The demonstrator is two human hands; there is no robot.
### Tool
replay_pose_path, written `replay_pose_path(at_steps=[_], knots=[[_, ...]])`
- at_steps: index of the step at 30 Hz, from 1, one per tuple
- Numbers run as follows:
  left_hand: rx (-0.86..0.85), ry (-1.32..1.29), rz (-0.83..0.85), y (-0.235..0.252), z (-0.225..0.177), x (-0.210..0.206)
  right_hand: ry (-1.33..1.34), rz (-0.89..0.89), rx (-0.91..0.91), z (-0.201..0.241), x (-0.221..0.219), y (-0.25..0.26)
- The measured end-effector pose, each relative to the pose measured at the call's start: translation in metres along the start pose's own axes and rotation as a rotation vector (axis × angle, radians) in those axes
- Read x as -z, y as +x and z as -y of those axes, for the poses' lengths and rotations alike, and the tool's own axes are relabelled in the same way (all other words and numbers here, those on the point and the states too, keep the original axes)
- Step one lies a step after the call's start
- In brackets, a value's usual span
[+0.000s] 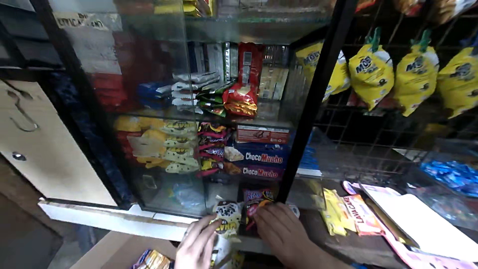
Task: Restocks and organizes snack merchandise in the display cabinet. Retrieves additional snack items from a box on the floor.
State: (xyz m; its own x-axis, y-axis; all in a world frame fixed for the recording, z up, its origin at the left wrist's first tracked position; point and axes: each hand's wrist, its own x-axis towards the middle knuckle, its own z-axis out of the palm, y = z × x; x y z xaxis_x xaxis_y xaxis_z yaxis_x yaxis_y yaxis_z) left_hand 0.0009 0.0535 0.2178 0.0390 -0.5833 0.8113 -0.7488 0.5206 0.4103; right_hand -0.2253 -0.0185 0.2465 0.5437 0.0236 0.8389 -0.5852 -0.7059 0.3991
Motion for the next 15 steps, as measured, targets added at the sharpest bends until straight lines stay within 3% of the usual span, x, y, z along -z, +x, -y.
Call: replay_pose_path(at_steps=[4, 8, 13, 15], knots=[[0.016, 0.193, -0.05, -0.016, 0.033, -0.046, -0.036, 0.173, -0.038, 0.004, -0.03, -0.016], [0.118, 0.215, 0.267, -0.018, 0.038, -0.05, 0.025, 0.595, -0.246, 0.027, -0.029, -0.022], [-0.006, 0.21, 0.231, -0.011, 0.028, -0.059, 0.066, 0.619, -0.349, 0.041, -0.025, -0.032], [0.013, 0.21, 0.317, -0.012, 0.026, -0.068, 0.206, 0.573, -0.356, 0.041, -0.017, -0.036]])
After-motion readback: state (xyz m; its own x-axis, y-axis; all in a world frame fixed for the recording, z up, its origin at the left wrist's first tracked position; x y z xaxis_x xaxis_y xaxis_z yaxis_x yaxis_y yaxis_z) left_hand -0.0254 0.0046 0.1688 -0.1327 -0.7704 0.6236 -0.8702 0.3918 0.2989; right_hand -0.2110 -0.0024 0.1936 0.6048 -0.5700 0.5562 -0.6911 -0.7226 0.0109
